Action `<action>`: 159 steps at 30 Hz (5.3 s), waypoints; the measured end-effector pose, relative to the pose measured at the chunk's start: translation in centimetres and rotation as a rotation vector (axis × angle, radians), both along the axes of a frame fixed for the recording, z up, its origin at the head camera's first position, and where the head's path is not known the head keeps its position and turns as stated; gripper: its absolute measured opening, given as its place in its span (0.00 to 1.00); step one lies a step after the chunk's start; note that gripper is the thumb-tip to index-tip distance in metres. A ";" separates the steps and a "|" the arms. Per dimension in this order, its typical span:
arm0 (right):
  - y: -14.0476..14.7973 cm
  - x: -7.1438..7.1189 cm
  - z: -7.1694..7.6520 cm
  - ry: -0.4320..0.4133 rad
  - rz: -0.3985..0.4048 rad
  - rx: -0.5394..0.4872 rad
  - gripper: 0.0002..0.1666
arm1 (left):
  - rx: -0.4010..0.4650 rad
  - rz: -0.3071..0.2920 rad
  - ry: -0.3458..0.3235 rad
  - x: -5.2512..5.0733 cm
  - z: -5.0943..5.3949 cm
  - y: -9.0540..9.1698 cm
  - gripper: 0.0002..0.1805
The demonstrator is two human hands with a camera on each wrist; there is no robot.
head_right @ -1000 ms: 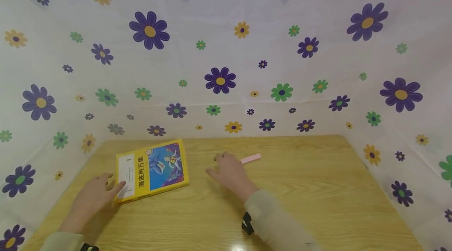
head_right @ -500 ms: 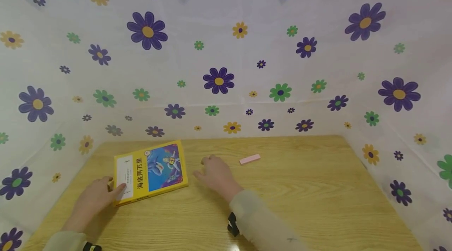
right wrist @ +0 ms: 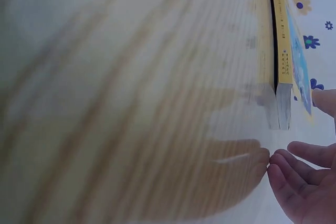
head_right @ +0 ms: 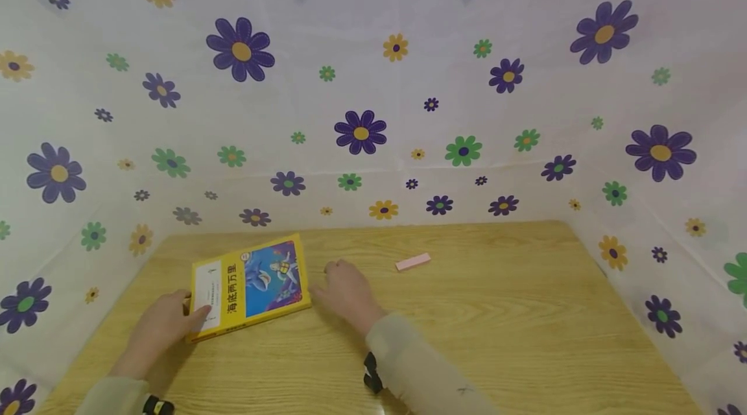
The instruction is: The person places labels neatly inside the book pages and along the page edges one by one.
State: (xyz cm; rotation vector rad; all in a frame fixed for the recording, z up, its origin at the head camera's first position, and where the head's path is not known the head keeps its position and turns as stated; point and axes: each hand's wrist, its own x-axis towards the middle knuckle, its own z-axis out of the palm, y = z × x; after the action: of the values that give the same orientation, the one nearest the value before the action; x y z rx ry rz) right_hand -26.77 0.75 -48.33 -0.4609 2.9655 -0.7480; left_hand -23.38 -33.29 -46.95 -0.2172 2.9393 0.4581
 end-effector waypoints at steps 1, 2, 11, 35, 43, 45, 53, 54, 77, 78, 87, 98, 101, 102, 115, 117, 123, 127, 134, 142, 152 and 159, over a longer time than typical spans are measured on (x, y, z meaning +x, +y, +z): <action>-0.1 0.0 0.0 -0.007 -0.002 -0.009 0.33 | -0.002 0.002 -0.001 0.0 0.0 0.0 0.35; -0.3 0.1 0.1 -0.015 -0.003 -0.020 0.33 | 0.000 0.002 -0.003 -0.1 0.0 0.0 0.35; -1.4 -0.1 0.2 -0.083 -0.016 -0.098 0.32 | 0.041 0.023 -0.047 -0.1 0.2 0.2 0.29; -3.4 0.0 0.1 -0.159 -0.085 -0.252 0.17 | 0.076 0.108 -0.104 -0.1 0.9 1.1 0.26; -3.6 0.5 0.7 -0.208 -0.168 -0.366 0.14 | 0.135 0.105 -0.052 0.2 1.0 0.5 0.19; -3.7 0.5 0.8 -0.215 -0.181 -0.384 0.14 | 0.146 0.107 -0.045 0.1 1.0 0.3 0.18; -3.4 0.7 0.8 -0.296 -0.232 -0.509 0.23 | 0.141 0.108 0.014 -0.2 1.2 0.2 0.25; -3.4 0.8 0.8 -0.311 -0.230 -0.534 0.23 | 0.141 0.111 0.020 -0.2 1.2 0.1 0.26; -1.6 1.3 0.9 -0.374 -0.252 -0.660 0.19 | 0.247 0.107 0.114 -0.6 0.9 0.9 0.26; -1.4 1.4 0.9 -0.371 -0.252 -0.657 0.19 | 0.253 0.104 0.116 -0.7 0.9 1.1 0.25; 0.3 1.7 0.7 -0.361 -0.264 -0.716 0.21 | 0.271 0.099 0.098 -1.1 1.4 3.0 0.24; 2.5 2.9 0.7 -0.328 -0.286 -0.784 0.24 | 0.317 0.071 0.128 -1.7 1.2 5.3 0.22; 3.1 3.4 0.5 -0.322 -0.307 -0.783 0.25 | 0.337 0.057 0.129 -1.8 1.4 6.1 0.21; 3.3 3.6 0.5 -0.320 -0.315 -0.784 0.26 | 0.344 0.051 0.130 -2.0 1.4 6.3 0.22; 5.0 5.9 0.5 -0.341 -0.437 -0.871 0.27 | 0.394 0.002 0.137 -3.6 0.9 8.9 0.23; 5.1 6.2 0.4 -0.343 -0.448 -0.886 0.28 | 0.390 0.003 0.128 -3.6 1.0 9.3 0.23; 5.7 7.1 0.2 -0.335 -0.478 -0.890 0.29 | 0.378 -0.003 0.097 -3.8 1.1 10.3 0.21; 6.3 7.9 -0.1 -0.346 -0.480 -0.902 0.29 | 0.362 -0.038 0.075 -3.7 1.1 10.9 0.20; 7.3 9.6 -0.6 -0.383 -0.466 -0.892 0.28 | 0.336 -0.102 0.060 -3.9 0.8 11.9 0.20; 8.0 11.2 -0.5 -0.428 -0.450 -0.875 0.30 | 0.319 -0.146 0.060 -4.2 0.6 13.2 0.22; 8.8 12.3 -0.7 -0.521 -0.366 -0.911 0.31 | 0.275 -0.174 0.066 -4.4 0.1 14.0 0.25; 9.6 12.0 -0.6 -0.462 -0.296 -0.907 0.27 | 0.258 -0.191 0.062 -4.2 -0.3 14.0 0.26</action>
State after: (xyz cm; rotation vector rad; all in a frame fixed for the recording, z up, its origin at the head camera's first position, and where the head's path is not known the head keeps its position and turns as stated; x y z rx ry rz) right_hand -14.76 10.32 -48.89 0.1438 2.1402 -1.9126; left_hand -27.58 -19.25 -47.28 0.1102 2.8821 0.8176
